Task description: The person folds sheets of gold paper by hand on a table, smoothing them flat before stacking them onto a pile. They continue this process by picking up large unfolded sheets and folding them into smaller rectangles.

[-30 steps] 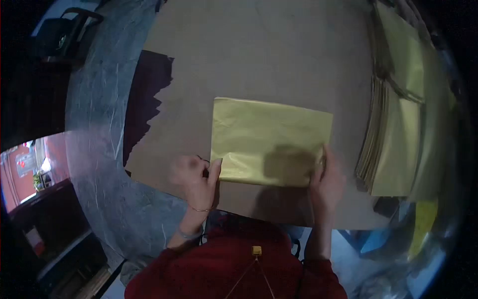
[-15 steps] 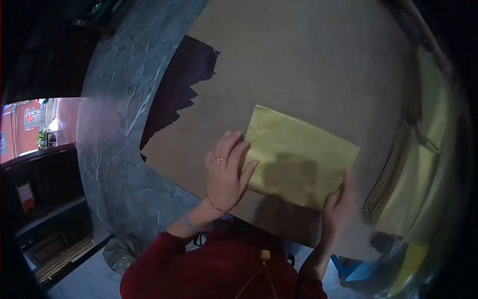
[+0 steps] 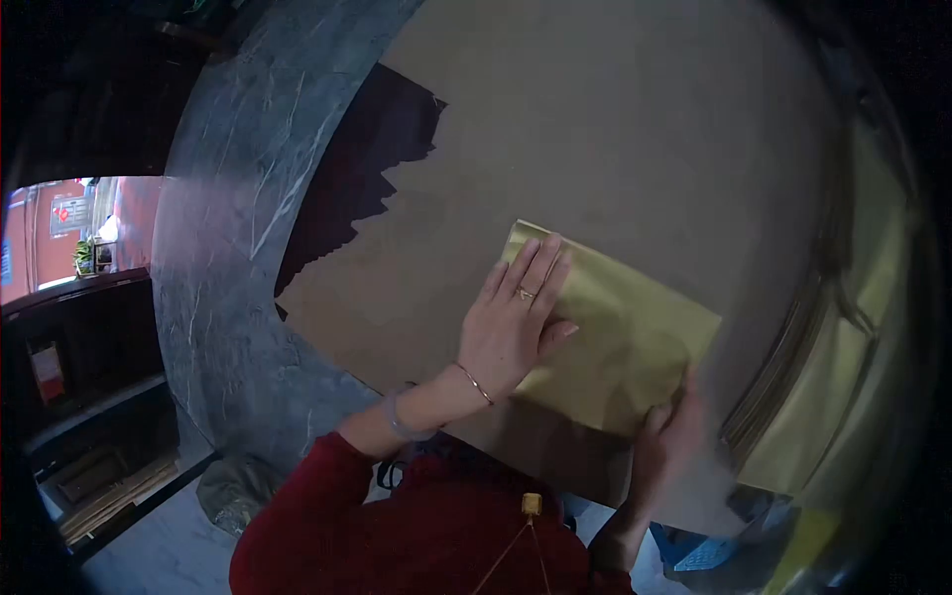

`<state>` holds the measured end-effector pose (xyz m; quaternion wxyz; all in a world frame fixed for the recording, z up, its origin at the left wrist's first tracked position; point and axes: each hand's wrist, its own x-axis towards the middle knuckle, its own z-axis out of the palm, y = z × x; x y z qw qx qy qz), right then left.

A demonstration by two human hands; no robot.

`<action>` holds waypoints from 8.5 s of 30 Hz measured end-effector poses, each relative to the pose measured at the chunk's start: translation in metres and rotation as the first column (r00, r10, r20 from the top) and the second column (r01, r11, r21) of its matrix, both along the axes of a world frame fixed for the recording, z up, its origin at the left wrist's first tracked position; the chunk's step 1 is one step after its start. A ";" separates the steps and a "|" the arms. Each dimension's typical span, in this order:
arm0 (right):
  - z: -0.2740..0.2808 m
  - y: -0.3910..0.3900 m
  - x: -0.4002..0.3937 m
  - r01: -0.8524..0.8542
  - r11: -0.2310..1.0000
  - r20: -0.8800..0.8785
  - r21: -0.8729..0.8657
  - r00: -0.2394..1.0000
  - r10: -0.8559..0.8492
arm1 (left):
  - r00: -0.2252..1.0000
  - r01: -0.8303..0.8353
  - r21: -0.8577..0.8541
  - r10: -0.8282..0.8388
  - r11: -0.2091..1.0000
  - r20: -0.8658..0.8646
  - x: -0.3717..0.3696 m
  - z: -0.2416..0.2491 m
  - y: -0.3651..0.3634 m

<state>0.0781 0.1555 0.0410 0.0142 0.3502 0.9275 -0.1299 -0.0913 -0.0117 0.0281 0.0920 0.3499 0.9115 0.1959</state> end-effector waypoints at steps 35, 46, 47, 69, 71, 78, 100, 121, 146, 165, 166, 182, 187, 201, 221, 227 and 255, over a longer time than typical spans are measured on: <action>-0.004 0.012 -0.001 0.036 0.999 -0.129 0.013 0.991 -0.034 | 0.989 0.103 -0.173 -0.120 0.980 -0.092 -0.004 -0.004 -0.001; -0.023 0.062 -0.060 0.306 0.892 -0.288 -0.334 0.868 -0.405 | 0.992 0.101 -0.169 -0.111 0.980 -0.051 -0.005 0.001 0.002; -0.020 0.062 -0.062 0.339 0.861 -0.243 -0.380 0.861 -0.446 | 0.992 0.107 -0.165 -0.117 0.981 -0.055 -0.005 0.000 0.001; -0.044 0.052 -0.056 0.116 0.993 -0.465 -0.008 0.879 -0.106 | 0.996 0.084 -0.107 -0.087 0.991 -0.024 -0.005 -0.003 -0.002; -0.050 0.051 -0.056 0.082 0.983 -0.482 0.166 0.876 0.008 | 0.995 0.087 -0.123 -0.092 0.989 -0.040 -0.005 -0.002 -0.002; -0.058 0.056 -0.056 0.039 0.971 -0.502 0.238 0.860 0.088 | 0.994 0.086 -0.226 -0.100 0.970 -0.053 -0.002 0.000 0.002; -0.047 0.057 -0.062 0.119 0.979 -0.214 0.168 0.973 -0.081 | 0.998 0.040 -0.126 -0.045 0.991 -0.035 -0.008 -0.001 0.000; -0.048 0.057 -0.062 0.089 0.972 -0.206 0.220 0.978 -0.043 | 0.997 0.058 -0.153 -0.067 0.986 -0.050 -0.013 -0.003 -0.002; -0.051 0.057 -0.062 0.111 0.981 -0.408 0.160 0.912 -0.037 | 0.976 0.062 -0.104 -0.082 0.993 -0.202 -0.011 -0.008 -0.002; -0.046 0.058 -0.051 -0.064 0.973 -0.358 0.222 0.923 0.142 | 0.855 0.413 -0.062 -0.410 0.909 -0.317 -0.009 0.002 0.027; -0.042 0.057 -0.051 -0.071 0.976 -0.357 0.206 0.923 0.143 | 0.856 0.412 -0.063 -0.410 0.909 -0.317 -0.010 0.000 0.028; -0.019 0.029 -0.078 -0.368 0.901 -0.277 0.228 0.863 0.422 | 0.895 0.338 -0.043 -0.336 0.940 -0.295 -0.008 -0.006 0.030; -0.027 0.018 -0.081 -0.509 0.849 -0.162 0.138 0.835 0.527 | 0.907 0.320 0.006 -0.304 0.947 -0.291 -0.008 -0.006 0.030; -0.031 0.015 -0.079 -0.483 0.855 -0.183 0.189 0.838 0.514 | 0.951 0.224 0.037 -0.210 0.974 -0.227 -0.001 -0.016 0.029; -0.034 0.015 -0.076 -0.463 0.873 -0.270 0.155 0.830 0.488 | 0.907 0.228 -0.075 -0.239 0.971 -0.346 -0.018 -0.006 0.018; -0.039 0.015 -0.074 -0.463 0.873 -0.289 0.156 0.824 0.488 | 0.852 0.472 0.020 -0.450 0.881 -0.266 -0.012 -0.018 0.039; -0.044 0.061 -0.020 -0.336 0.942 -0.339 -0.021 0.888 0.309 | 0.828 0.474 -0.020 -0.454 0.880 -0.329 -0.015 -0.030 0.042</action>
